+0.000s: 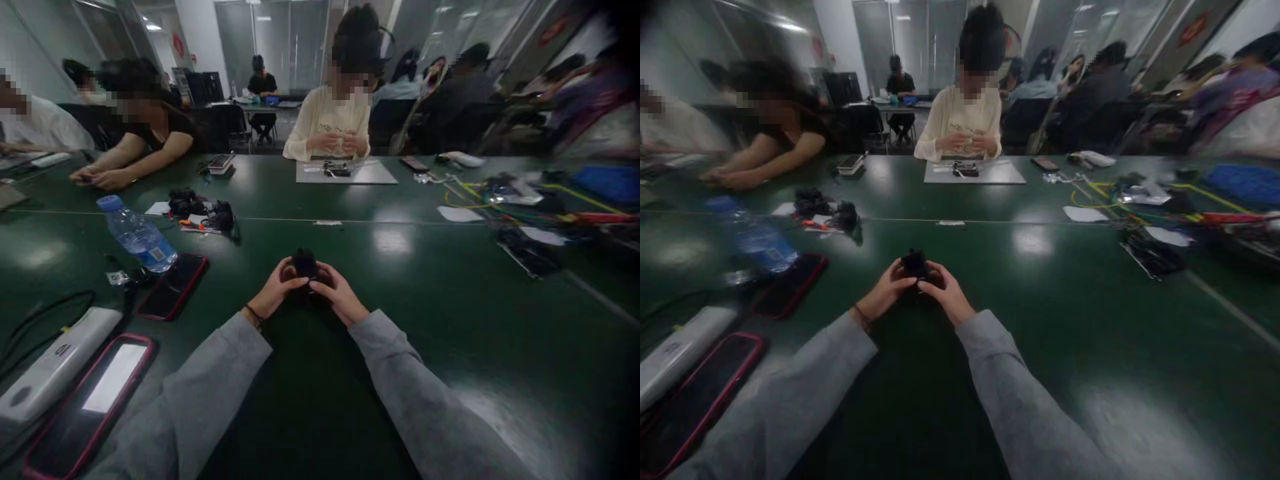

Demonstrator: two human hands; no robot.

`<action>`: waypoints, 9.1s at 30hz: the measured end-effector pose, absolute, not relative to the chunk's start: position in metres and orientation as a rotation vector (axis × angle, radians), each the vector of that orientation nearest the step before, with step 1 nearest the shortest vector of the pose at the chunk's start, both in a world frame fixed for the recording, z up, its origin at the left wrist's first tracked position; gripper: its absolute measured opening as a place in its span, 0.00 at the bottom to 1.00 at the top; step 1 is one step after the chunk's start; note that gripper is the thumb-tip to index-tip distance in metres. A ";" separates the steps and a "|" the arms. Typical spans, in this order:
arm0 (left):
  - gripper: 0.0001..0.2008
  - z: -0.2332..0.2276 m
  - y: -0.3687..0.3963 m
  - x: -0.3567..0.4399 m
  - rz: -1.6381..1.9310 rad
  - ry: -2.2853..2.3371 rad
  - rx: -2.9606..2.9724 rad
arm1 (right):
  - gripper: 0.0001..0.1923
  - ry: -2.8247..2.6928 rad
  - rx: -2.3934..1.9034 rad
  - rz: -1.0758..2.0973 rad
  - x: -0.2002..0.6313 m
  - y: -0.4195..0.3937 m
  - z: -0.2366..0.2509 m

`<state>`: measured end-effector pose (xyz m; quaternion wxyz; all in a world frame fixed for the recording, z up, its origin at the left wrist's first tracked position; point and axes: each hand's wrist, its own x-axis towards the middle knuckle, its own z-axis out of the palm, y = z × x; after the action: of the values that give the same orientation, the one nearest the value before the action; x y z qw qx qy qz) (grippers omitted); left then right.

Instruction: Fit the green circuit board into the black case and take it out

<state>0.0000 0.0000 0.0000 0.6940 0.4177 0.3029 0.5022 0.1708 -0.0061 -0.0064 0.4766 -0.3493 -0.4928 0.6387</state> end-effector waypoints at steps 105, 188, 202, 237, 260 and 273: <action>0.27 -0.003 0.002 0.003 1.162 0.773 0.920 | 0.21 -0.852 -0.803 1.718 0.170 -0.002 -0.006; 0.26 -0.001 0.001 0.002 1.155 0.750 0.857 | 0.27 -0.988 -0.841 1.643 0.170 -0.008 -0.001; 0.24 -0.004 0.002 0.003 1.163 0.773 0.857 | 0.29 -1.050 -0.864 1.620 0.170 -0.009 -0.002; 0.20 -0.003 0.003 0.004 1.168 0.711 0.802 | 0.29 -1.336 -0.979 1.165 0.155 -0.015 -0.008; 0.20 0.000 0.000 0.004 1.086 0.738 0.816 | 0.20 -0.597 -0.842 1.867 0.151 -0.012 0.000; 0.20 0.001 0.002 0.005 1.199 0.775 0.728 | 0.23 -0.945 -0.952 1.549 0.146 -0.021 -0.006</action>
<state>0.0051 0.0018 0.0012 0.6956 0.3264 0.3475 0.5374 0.1462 -0.0214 -0.0061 0.5195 -0.3969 -0.3939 0.6461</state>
